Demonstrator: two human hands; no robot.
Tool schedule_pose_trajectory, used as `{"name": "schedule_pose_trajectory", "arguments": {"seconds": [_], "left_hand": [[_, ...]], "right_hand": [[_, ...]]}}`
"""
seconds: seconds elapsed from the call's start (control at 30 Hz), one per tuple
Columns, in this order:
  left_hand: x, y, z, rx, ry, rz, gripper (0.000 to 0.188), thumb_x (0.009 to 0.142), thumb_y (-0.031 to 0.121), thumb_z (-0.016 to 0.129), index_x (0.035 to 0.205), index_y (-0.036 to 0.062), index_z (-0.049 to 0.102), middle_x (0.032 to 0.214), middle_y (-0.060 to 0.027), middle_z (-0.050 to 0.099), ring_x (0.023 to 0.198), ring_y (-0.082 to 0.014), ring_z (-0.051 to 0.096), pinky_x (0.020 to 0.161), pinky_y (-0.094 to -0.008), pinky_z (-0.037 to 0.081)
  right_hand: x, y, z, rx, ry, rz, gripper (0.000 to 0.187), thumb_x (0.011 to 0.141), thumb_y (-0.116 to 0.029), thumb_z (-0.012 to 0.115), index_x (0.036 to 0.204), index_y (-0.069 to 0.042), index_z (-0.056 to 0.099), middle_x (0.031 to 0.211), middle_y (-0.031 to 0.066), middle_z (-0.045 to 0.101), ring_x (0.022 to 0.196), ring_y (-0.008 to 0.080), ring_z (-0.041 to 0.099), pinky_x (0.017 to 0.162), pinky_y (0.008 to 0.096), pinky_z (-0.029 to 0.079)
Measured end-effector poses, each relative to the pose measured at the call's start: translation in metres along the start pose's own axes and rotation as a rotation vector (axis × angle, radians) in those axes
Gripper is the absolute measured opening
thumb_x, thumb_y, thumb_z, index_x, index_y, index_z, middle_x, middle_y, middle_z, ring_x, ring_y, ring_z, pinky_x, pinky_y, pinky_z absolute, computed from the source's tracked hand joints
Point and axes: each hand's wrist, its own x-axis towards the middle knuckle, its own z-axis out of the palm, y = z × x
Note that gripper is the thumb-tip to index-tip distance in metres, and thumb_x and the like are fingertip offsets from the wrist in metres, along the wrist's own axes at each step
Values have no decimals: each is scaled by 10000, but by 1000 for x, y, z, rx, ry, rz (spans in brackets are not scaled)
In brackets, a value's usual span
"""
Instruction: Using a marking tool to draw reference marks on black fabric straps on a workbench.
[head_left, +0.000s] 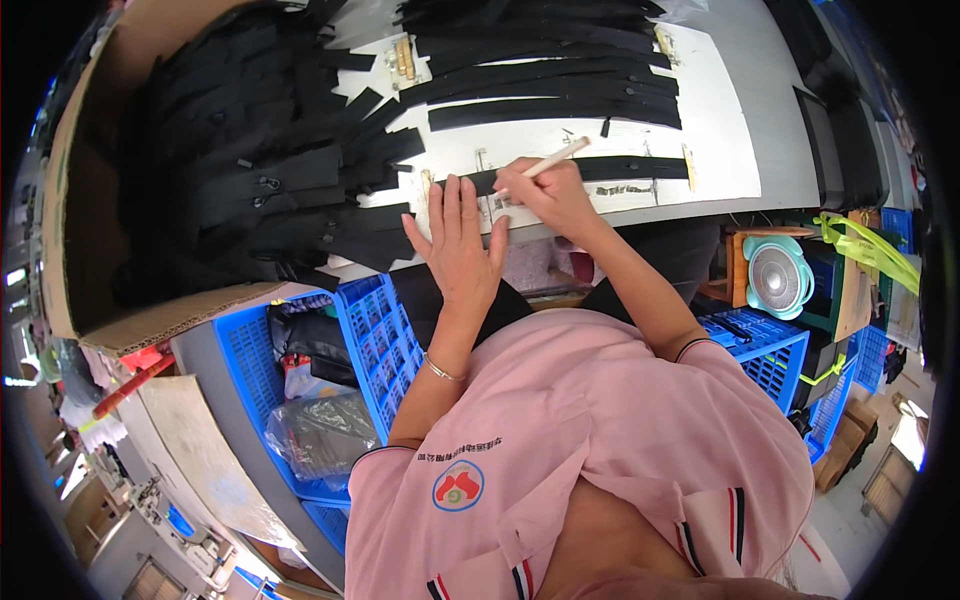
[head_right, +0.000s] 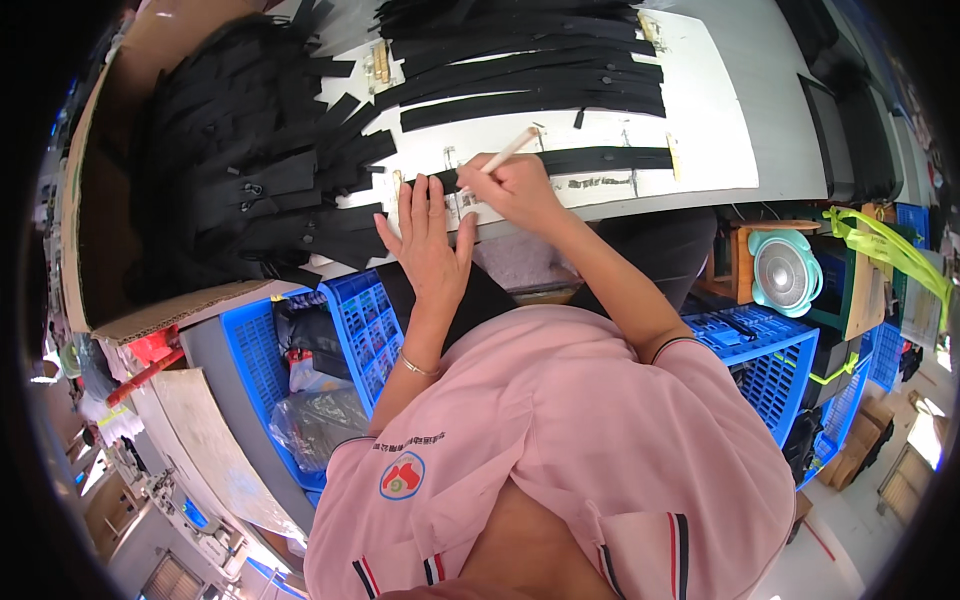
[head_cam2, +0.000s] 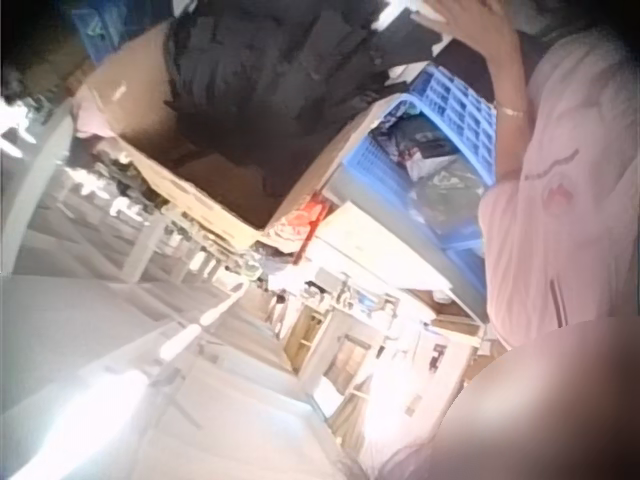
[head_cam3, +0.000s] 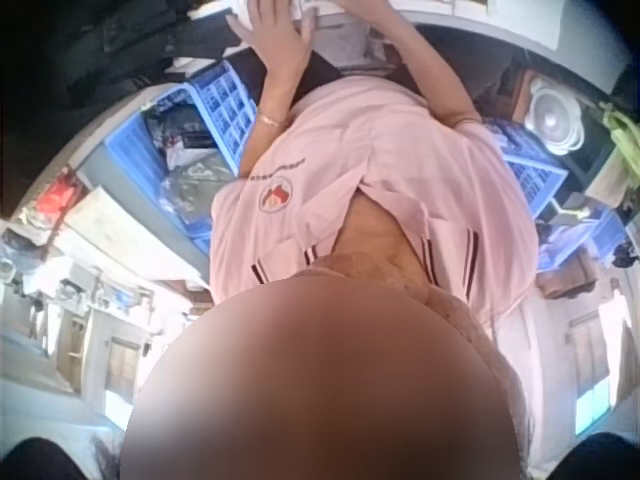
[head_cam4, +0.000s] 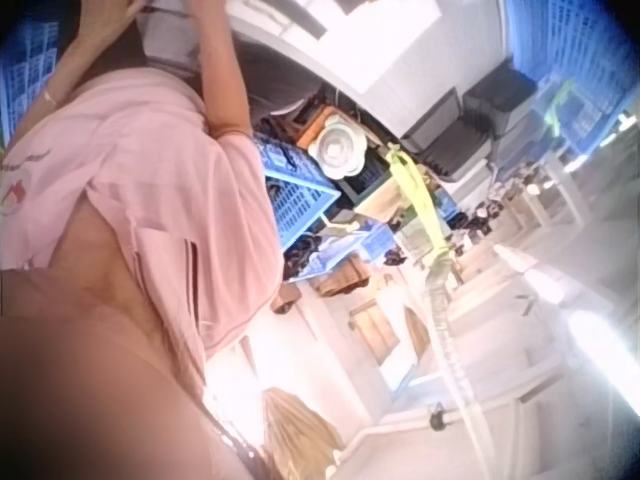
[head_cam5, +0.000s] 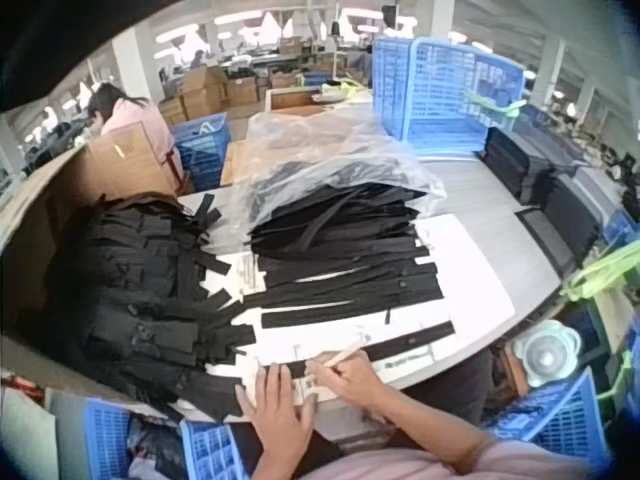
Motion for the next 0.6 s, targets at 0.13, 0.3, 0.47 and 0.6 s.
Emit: {"name": "schedule_pose_trajectory", "arguments": {"seconds": [0.13,0.3,0.47,0.6], "left_hand": [[0,0,1,19,1,11,667,951,407,655,1486,41,499,1563,-110,462,1502,-301,342,1216,-622,61],[-1,-3,2,34,10,23,671,951,406,659,1490,40,496,1569,-110,456,1494,-310,351,1216,-621,56],[1,-2,1,17,12,17,643,966,383,658,1491,47,500,1555,-114,473,1498,-312,353,1213,-608,74],[1,1,-2,-1,2,21,636,965,374,664,1487,47,506,1560,-125,467,1504,-328,341,1211,-615,73]], "right_hand": [[-11,7,-41,3,270,-73,222,993,-113,590,916,12,756,742,37,676,646,51,548,590,229,431],[-16,16,-69,-202,397,-24,248,1020,-161,608,925,13,756,678,7,611,615,41,497,554,231,368],[-14,23,-72,-292,357,-54,240,997,-200,643,905,-14,764,695,68,705,601,114,629,565,263,465],[-13,30,-74,-324,347,-66,239,996,-219,649,912,-27,764,722,77,721,613,144,659,576,273,482]]}}
